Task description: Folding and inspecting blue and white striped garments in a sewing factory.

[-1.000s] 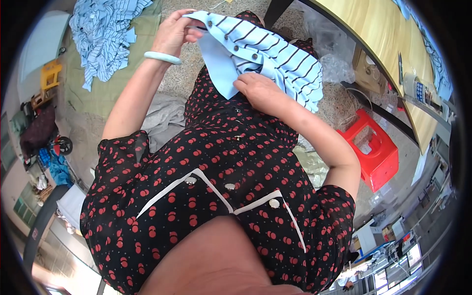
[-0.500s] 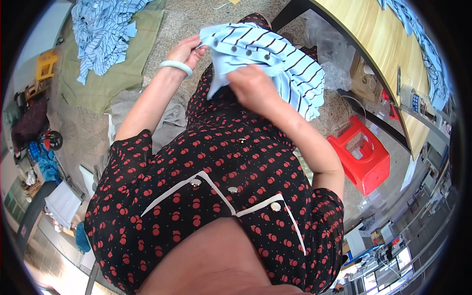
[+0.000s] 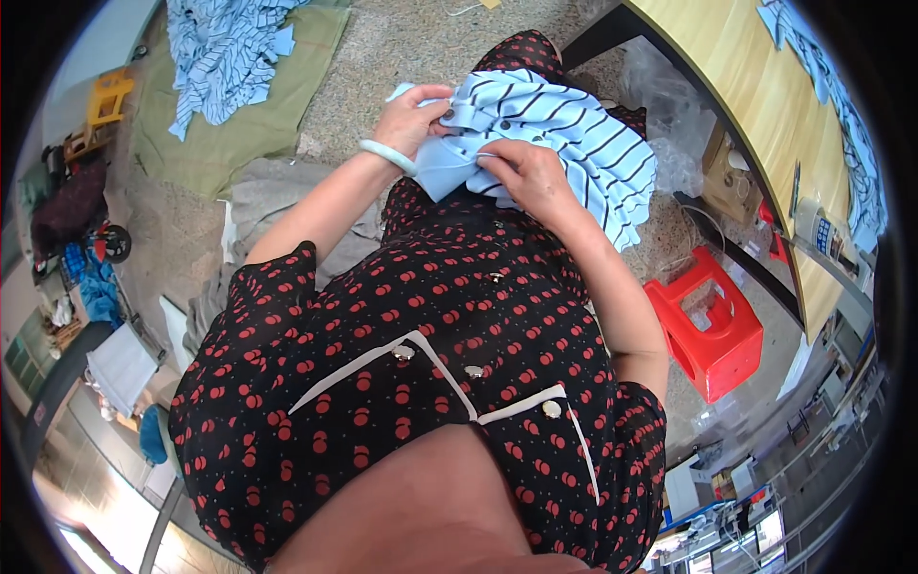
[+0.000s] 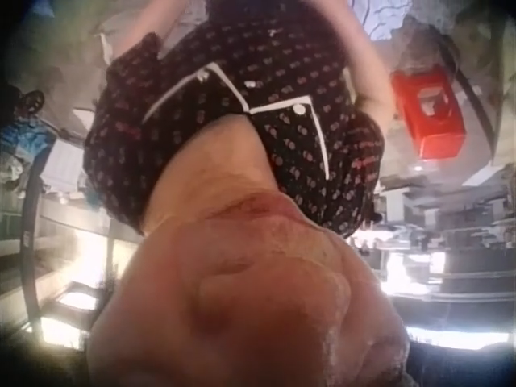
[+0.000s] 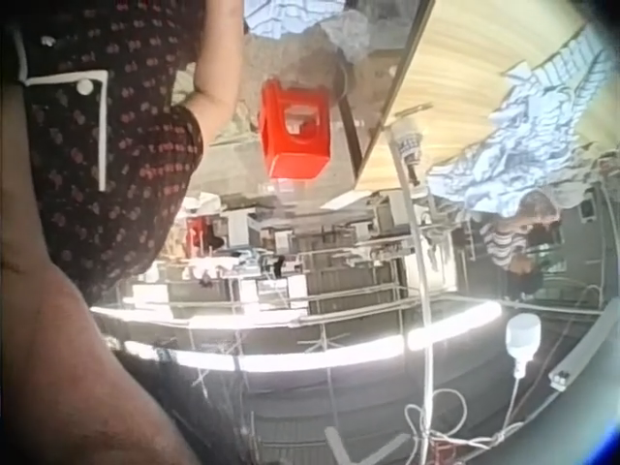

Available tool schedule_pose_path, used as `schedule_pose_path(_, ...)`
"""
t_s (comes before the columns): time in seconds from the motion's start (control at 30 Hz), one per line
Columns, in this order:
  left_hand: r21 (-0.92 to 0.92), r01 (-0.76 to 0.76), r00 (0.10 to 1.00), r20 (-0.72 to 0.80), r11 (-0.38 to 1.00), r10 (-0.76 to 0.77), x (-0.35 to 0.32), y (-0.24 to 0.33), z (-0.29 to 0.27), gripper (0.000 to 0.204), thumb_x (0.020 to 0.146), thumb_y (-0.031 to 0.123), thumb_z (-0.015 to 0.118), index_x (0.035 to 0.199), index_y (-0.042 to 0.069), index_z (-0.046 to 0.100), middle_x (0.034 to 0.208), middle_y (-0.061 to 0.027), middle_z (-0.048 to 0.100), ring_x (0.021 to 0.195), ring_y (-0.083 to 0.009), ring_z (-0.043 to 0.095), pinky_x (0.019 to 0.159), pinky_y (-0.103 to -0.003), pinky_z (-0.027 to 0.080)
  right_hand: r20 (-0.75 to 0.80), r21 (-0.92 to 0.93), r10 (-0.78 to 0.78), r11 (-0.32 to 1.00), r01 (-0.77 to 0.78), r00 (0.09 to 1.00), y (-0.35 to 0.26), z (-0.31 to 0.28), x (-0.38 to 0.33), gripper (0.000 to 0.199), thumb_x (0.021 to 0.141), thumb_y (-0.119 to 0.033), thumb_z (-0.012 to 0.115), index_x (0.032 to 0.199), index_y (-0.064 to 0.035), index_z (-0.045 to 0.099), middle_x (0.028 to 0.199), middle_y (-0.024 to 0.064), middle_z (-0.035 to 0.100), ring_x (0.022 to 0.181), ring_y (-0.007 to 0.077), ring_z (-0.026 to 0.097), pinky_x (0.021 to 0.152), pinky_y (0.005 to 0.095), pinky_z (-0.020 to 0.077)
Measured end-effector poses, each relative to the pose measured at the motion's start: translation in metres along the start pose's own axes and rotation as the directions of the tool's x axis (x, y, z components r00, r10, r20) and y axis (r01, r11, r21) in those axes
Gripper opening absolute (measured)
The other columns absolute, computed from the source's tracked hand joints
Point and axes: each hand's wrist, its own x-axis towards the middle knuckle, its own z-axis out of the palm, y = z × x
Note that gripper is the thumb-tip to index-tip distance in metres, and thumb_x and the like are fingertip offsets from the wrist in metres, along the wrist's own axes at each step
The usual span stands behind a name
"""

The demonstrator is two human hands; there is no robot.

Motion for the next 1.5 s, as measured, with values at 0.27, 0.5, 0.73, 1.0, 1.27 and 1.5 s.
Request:
schedule_pose_path(0.27, -0.442, 0.1, 0.954, -0.211, 0.891, -0.211, 0.001, -0.042, -0.02, 0.016, 0.079, 0.003, 0.056, 0.091, 0.001, 0.046, 0.086, -0.0128, 0.055, 0.071, -0.0216, 0.058, 0.057, -0.024, 0.05, 0.074, -0.104, -0.011, 0.994, 0.019, 0.997, 0.012, 0.007, 0.001, 0.014, 0.078, -0.017, 0.057, 0.084, -0.0047, 0.061, 0.075, 0.0128, 0.06, 0.067, 0.0268, 0.059, 0.06, 0.032, 0.0453)
schedule_pose_path(0.5, -0.65, 0.476, 0.804, 0.048, 0.593, -0.593, 0.032, -0.06, -0.03, 0.052, 0.081, 0.048, 0.047, 0.096, -0.002, 0.046, 0.082, -0.0132, 0.056, 0.062, -0.0218, 0.058, 0.045, -0.024, 0.05, 0.119, -0.199, 0.001, 0.98, 0.023, 0.993, 0.008, 0.007, -0.003, 0.012, 0.077, -0.015, 0.055, 0.08, -0.0041, 0.059, 0.07, 0.0138, 0.058, 0.066, 0.0304, 0.057, 0.06, 0.0372, 0.0444)
schedule_pose_path(0.73, -0.593, 0.435, 0.897, 0.216, 0.678, -0.386, 0.072, -0.061, -0.056, 0.03, 0.085, 0.034, 0.05, 0.089, 0.004, 0.053, 0.074, -0.0067, 0.058, 0.059, -0.0178, 0.058, 0.042, -0.021, 0.046, 0.099, -0.267, -0.056, 0.96, 0.081, 0.993, 0.009, 0.006, -0.009, 0.009, 0.076, -0.011, 0.053, 0.077, -0.0033, 0.057, 0.071, 0.0142, 0.056, 0.066, 0.033, 0.055, 0.06, 0.0409, 0.0433)
schedule_pose_path(1.0, -0.431, 0.279, 0.949, 0.262, 0.858, -0.177, 0.034, -0.029, -0.058, 0.013, 0.079, 0.012, 0.059, 0.088, 0.003, 0.054, 0.071, -0.006, 0.059, 0.052, -0.0121, 0.056, 0.045, -0.019, 0.049, 0.05, -0.245, -0.097, 0.964, 0.107, 0.994, 0.008, -0.001, -0.003, 0.007, 0.077, -0.008, 0.052, 0.078, -0.0018, 0.056, 0.073, 0.0146, 0.055, 0.069, 0.0325, 0.055, 0.061, 0.0394, 0.0433)
schedule_pose_path(1.27, 0.145, 0.189, 0.946, 0.238, 0.971, -0.219, 0.004, 0.007, -0.029, 0.02, 0.074, 0.011, 0.064, 0.091, 0.001, 0.058, 0.078, -0.0047, 0.06, 0.059, -0.0104, 0.057, 0.048, -0.022, 0.046, -0.015, -0.188, -0.14, 0.973, 0.134, 0.99, 0.002, -0.005, 0.005, 0.01, 0.079, -0.006, 0.048, 0.08, 0.0005, 0.055, 0.073, 0.0175, 0.054, 0.071, 0.033, 0.055, 0.063, 0.0389, 0.044)
schedule_pose_path(1.5, 0.387, -0.116, 0.974, 0.224, 0.915, 0.029, 0.0, 0.024, -0.001, 0.026, 0.078, 0.023, 0.061, 0.089, 0.0, 0.059, 0.074, -0.0043, 0.059, 0.061, -0.0092, 0.052, 0.055, -0.02, 0.043, -0.08, -0.147, -0.132, 0.982, 0.119, 0.988, -0.016, -0.015, 0.005, 0.01, 0.076, -0.004, 0.048, 0.081, 0.0008, 0.056, 0.075, 0.0173, 0.056, 0.072, 0.0321, 0.056, 0.064, 0.038, 0.0448)
